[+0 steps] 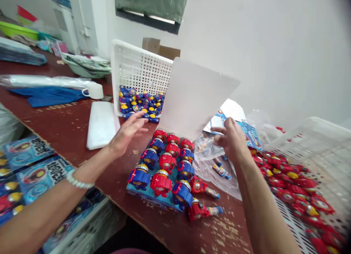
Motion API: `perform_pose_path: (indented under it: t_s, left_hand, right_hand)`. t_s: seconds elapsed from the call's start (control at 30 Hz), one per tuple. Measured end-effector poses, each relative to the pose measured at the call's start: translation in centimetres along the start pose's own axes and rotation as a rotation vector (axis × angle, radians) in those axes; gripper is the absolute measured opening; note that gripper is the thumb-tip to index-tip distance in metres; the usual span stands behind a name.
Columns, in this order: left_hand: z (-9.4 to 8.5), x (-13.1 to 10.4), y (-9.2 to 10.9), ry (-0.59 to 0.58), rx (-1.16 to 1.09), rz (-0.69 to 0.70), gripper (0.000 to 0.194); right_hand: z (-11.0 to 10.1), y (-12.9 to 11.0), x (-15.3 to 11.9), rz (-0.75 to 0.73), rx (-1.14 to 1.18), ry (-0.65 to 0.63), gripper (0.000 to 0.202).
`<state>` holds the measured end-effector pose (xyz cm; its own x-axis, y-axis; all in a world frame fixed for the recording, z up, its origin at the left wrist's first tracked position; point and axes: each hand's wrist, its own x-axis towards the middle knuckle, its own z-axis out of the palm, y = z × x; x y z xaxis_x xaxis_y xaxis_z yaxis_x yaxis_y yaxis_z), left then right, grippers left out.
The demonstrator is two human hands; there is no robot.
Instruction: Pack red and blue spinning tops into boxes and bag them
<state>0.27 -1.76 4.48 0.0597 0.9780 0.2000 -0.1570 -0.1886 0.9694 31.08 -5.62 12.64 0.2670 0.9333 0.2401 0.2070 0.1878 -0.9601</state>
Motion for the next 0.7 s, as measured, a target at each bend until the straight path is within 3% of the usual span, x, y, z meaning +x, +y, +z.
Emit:
perform_pose_path:
  t_s: [0.07, 0.13, 0.23, 0.33, 0.43, 0.53, 0.6, 0.7]
  left_hand:
    - [0.3, 1.9, 2.0, -0.023, -0.038, -0.037, 0.065]
    - [0.2, 2.5, 3.7, -0.085, -0.107, -0.044, 0.069]
    - [-0.5, 1.2, 5.5, -0.261, -0.212, -0.083, 0.073]
    - [-0.5, -1.0, 6.4, -0.398, -0.251, -0.213, 0.076]
    - [0.4, -2.1, 6.2, -0.384, -0.139, -0.262, 0.065]
    - [1.1, -1.7, 5.2, -0.402, 0.018, -0.12, 0.072]
    - [1.0, -1.1, 4.4, -0.426, 0.127, 0.016, 0.074]
    - [0.2, -0.8, 3.1, -0.484, 0.249, 0.108, 0.068]
  right_hand:
    - [0.6, -1.2, 3.1, 0.084, 0.2, -0.174, 0.063]
    - [1.0, -1.7, 3.5, 0.084, 0.285, -0.308, 0.056]
    - [1.0, -1.1, 0.3, 0.119, 0.257, -0.39, 0.056]
    - [0.1, -0.1, -4.0, 0.224, 0.11, -0.419, 0.053]
    - [-0.4, 0.2, -6.0, 0.206, 0.084, -0.504, 0.059]
    - [-0.3, 0.2, -6.0, 0.118, 0.016, -0.556, 0.075]
    - [0.0, 0.8, -5.9, 0.002, -0.161, -0.501, 0.065]
    - [0.1, 2.5, -6.3, -0.167, -0.399, -0.429, 0.05]
